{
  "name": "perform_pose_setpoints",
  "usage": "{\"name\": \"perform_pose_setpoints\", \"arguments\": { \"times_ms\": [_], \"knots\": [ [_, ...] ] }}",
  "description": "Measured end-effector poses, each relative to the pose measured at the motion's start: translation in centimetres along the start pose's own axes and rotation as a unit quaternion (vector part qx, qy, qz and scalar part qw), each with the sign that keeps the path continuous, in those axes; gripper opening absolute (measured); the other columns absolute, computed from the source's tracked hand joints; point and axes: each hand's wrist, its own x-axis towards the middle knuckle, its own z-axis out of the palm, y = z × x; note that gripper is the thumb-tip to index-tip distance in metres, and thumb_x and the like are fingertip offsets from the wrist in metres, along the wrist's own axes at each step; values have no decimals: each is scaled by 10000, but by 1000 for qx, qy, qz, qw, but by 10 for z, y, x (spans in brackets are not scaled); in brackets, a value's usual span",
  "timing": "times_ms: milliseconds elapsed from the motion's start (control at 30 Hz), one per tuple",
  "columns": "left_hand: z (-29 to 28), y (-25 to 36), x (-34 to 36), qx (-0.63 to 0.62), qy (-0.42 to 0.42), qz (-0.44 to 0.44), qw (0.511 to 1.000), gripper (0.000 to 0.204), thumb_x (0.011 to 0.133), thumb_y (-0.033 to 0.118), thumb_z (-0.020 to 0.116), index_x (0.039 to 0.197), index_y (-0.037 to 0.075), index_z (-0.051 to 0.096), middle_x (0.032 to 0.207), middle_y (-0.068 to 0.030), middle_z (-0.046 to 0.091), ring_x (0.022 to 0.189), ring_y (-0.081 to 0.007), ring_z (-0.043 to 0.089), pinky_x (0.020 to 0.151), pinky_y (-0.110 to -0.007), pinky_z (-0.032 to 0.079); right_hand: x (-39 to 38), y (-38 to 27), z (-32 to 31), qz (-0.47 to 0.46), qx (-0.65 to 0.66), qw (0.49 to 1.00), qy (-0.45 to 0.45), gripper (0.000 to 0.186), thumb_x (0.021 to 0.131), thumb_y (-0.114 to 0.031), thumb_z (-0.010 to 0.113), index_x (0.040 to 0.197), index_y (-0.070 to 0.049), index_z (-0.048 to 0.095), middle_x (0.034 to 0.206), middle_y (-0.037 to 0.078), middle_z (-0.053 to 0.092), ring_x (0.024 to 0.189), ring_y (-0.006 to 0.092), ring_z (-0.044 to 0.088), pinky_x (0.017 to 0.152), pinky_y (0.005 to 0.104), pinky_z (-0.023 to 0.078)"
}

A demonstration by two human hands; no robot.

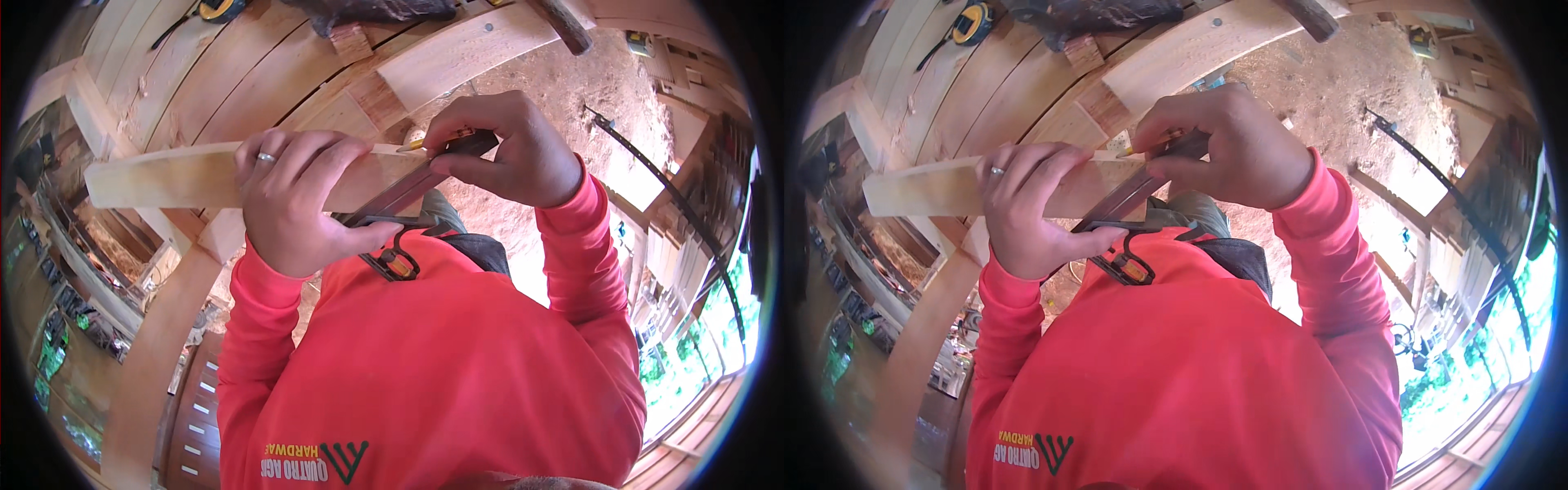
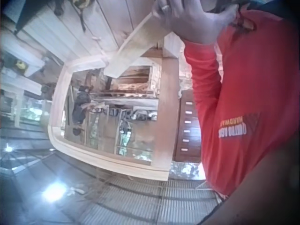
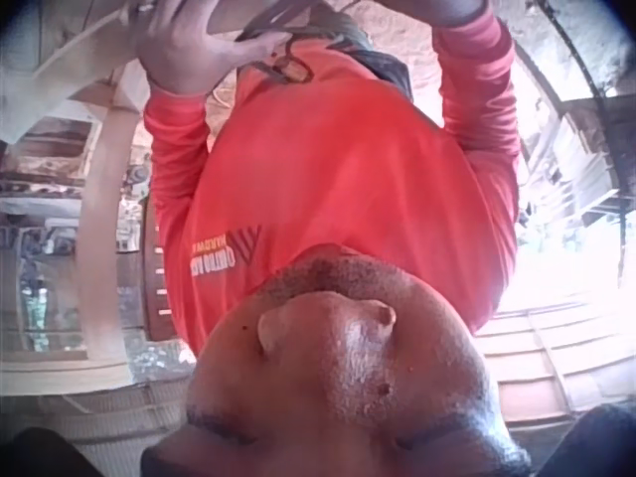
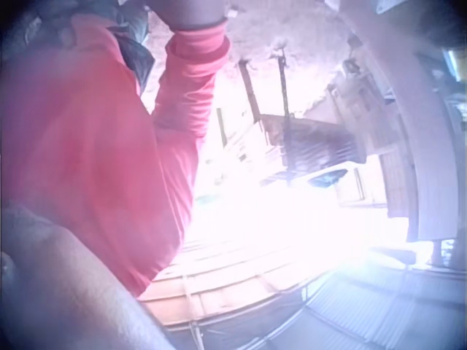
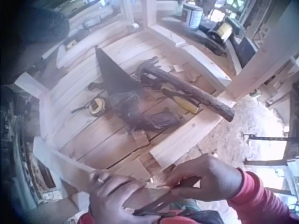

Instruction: Measuring and fitting a curved wooden piece into a frame using a combination square and pencil.

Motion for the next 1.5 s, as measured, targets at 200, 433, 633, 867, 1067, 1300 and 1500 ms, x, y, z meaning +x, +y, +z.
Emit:
{"name": "perform_pose_setpoints", "arguments": {
  "times_ms": [200, 433, 633, 867, 1067, 1300, 1500],
  "knots": [
    [1, -1, -1, -9, 17, -4, 1000, 716, 516, 603, 885, 1027, 122, 745, 986, -8, 691, 887, -250, 622, 929, -423, 411, 0, -3, 2, 100, 48, 994, -3, 171, 845, -3, 760, 1013, 10, 731, 910, 94, 747, 859, 142, 722, 795, 275, 578],
    [1, -2, -3, -8, 23, -4, 1000, 724, 503, 618, 872, 1019, 127, 742, 967, -3, 680, 874, -242, 616, 931, -415, 410, 1, -6, 2, 139, 61, 988, -8, 158, 874, 0, 742, 1029, 29, 732, 961, 85, 748, 887, 122, 707, 817, 263, 573],
    [1, -4, -3, -13, 21, -4, 1000, 714, 518, 624, 863, 1015, 128, 741, 967, 1, 677, 872, -236, 614, 930, -411, 406, 2, -7, 2, 152, 83, 985, -4, 153, 885, -7, 743, 1029, 40, 729, 960, 86, 746, 888, 113, 701, 803, 259, 570],
    [0, -3, -2, -13, 14, -8, 1000, 711, 519, 630, 860, 1016, 135, 746, 972, 4, 676, 881, -230, 613, 943, -412, 396, 2, -5, 1, 142, 79, 987, -9, 139, 888, -5, 736, 1022, 32, 732, 940, 76, 747, 850, 104, 697, 772, 251, 566],
    [0, -3, -3, -9, 8, -11, 1000, 709, 514, 622, 864, 1021, 141, 745, 975, 9, 673, 892, -222, 614, 942, -411, 396, 2, -5, 0, 132, 74, 988, -17, 128, 890, -6, 727, 1011, 35, 728, 930, 70, 743, 840, 95, 692, 761, 239, 560],
    [0, -2, -3, -7, 4, -15, 1000, 703, 504, 593, 877, 1028, 145, 741, 977, 15, 669, 895, -219, 607, 934, -406, 402, 3, -4, 0, 140, 92, 986, -15, 119, 888, -13, 723, 997, 36, 727, 923, 63, 740, 832, 91, 685, 761, 246, 559],
    [-1, -1, -1, -6, 4, -10, 1000, 713, 509, 596, 881, 1039, 141, 741, 979, 8, 670, 899, -231, 609, 935, -417, 399, 1, -2, 1, 132, 81, 988, -6, 128, 894, -35, 734, 1004, 30, 731, 919, 50, 739, 827, 88, 680, 766, 250, 557]
  ]
}}
